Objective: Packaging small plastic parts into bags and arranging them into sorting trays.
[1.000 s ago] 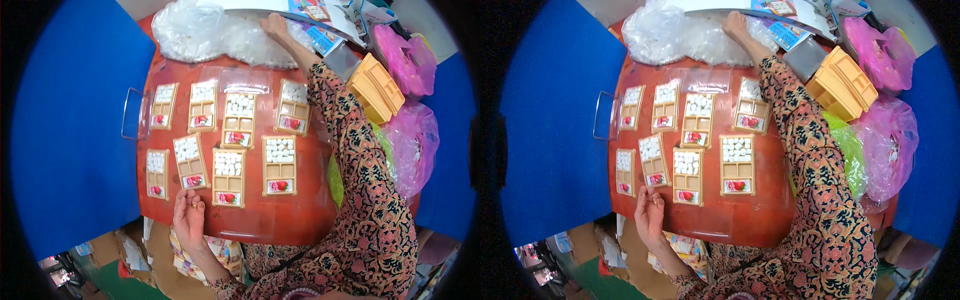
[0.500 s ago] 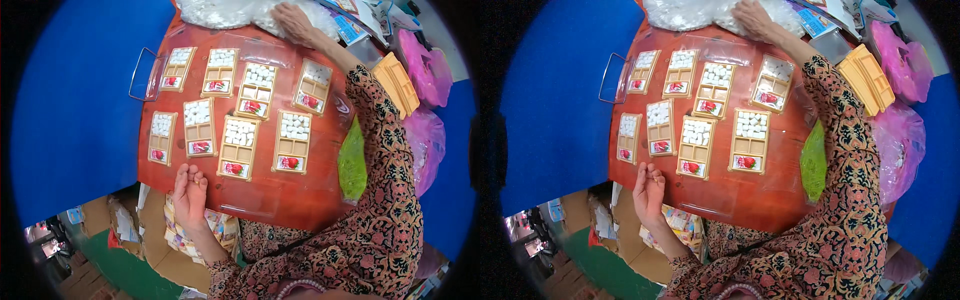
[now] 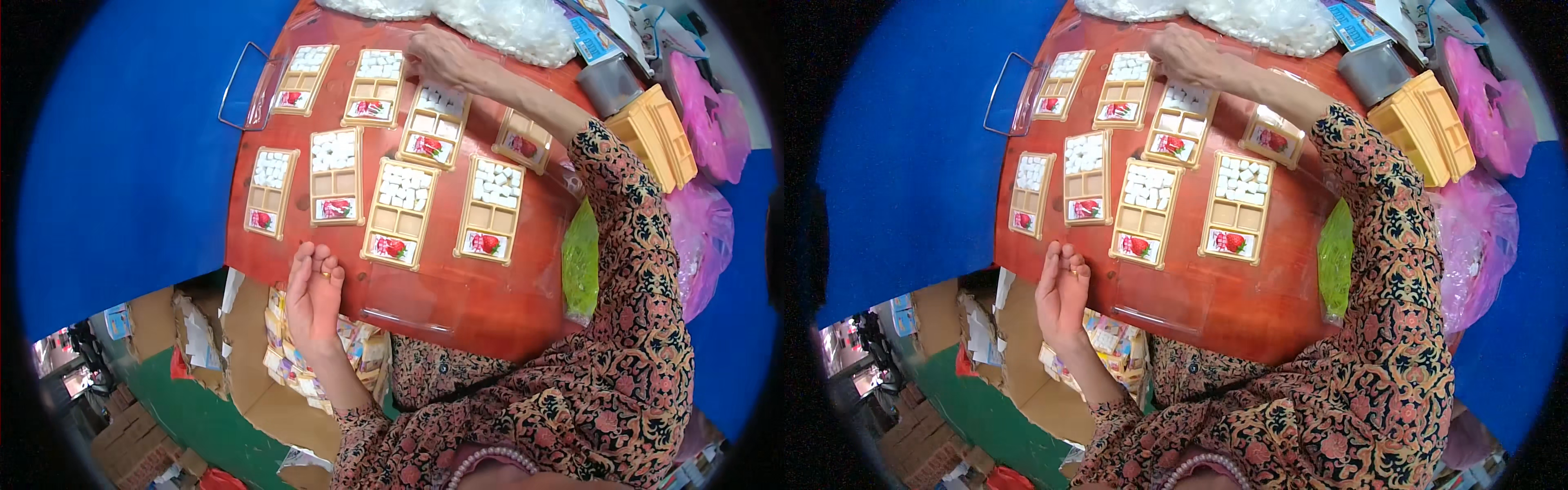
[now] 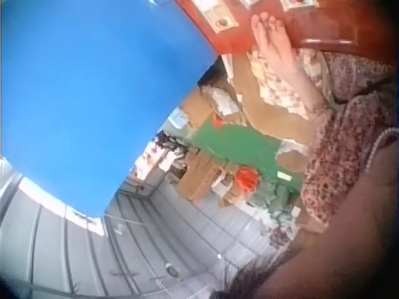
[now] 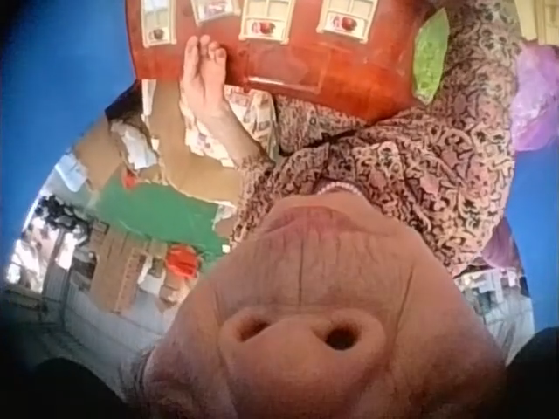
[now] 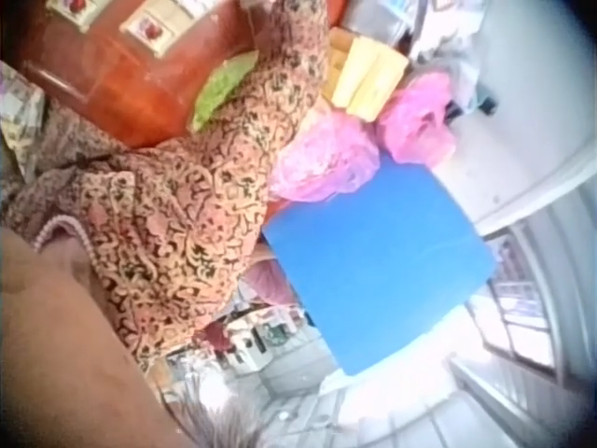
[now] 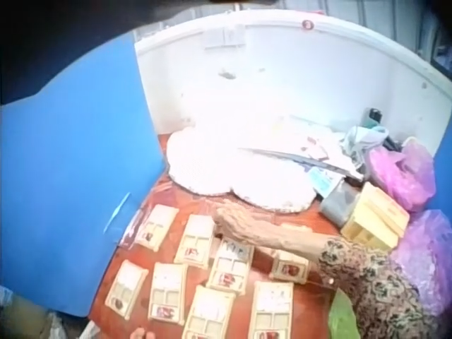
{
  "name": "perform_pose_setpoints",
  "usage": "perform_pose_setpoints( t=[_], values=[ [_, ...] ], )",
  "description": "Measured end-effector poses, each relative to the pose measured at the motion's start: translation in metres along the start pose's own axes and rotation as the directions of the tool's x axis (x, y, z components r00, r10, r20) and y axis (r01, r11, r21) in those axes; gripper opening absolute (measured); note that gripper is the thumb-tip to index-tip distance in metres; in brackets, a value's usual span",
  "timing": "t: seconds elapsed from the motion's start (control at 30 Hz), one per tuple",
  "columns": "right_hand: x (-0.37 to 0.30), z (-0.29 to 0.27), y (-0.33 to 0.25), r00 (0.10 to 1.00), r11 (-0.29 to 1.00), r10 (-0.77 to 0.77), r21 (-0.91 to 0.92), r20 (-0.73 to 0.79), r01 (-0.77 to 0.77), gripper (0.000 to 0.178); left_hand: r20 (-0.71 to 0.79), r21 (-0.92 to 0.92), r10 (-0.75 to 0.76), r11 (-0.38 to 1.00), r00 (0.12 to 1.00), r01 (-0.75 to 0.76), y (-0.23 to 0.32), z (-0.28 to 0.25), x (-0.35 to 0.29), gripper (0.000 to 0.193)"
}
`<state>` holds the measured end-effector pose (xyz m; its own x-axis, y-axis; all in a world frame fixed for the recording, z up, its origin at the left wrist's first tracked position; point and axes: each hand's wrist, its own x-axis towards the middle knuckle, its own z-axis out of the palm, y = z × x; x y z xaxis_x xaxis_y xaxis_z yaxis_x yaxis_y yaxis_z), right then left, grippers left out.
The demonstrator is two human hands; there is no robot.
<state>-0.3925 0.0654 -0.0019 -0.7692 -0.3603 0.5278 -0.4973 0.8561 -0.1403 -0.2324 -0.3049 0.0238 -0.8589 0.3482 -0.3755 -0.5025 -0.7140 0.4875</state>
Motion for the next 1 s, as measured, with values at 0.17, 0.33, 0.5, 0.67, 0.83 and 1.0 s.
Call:
perform_pose_setpoints(
  t=[0.17, 0.33, 0.5, 0.67, 0.83, 1.0],
  values=[
    [-0.017, 0.009, -0.028, 0.990, 0.998, -0.058, 0.026, -0.127, 0.061, 0.011, -0.056, -0.020, 0.012, 1.000, 0.998, -0.013, 0.000, -0.020, -0.015, 0.020],
    [-0.018, -0.015, -0.042, 0.990, 0.985, -0.133, -0.118, -0.042, 0.128, 0.015, -0.127, 0.290, 0.206, 0.943, 0.970, -0.162, 0.001, -0.019, 0.004, 0.019],
    [-0.005, -0.033, -0.041, 0.998, 0.990, 0.015, -0.139, -0.069, -0.024, 0.010, -0.050, 0.692, 0.500, 0.642, 0.864, -0.331, -0.006, -0.013, 0.016, 0.015],
    [-0.001, -0.057, -0.087, 0.953, 0.988, 0.134, 0.114, -0.272, -0.106, 0.006, 0.354, 0.933, 0.498, -0.132, 0.792, -0.334, -0.003, -0.006, 0.039, 0.023],
    [0.002, -0.066, -0.105, 0.921, 0.891, 0.346, 0.370, -0.181, -0.262, 0.007, 0.688, 0.663, 0.227, -0.584, 0.690, -0.469, -0.006, -0.004, 0.067, 0.033],
    [-0.005, -0.074, -0.132, 0.736, 0.429, 0.659, 0.727, 0.154, -0.536, 0.022, 0.648, 0.677, 0.139, -0.556, 0.749, -0.482, -0.004, -0.016, 0.071, 0.040]
  ],
)
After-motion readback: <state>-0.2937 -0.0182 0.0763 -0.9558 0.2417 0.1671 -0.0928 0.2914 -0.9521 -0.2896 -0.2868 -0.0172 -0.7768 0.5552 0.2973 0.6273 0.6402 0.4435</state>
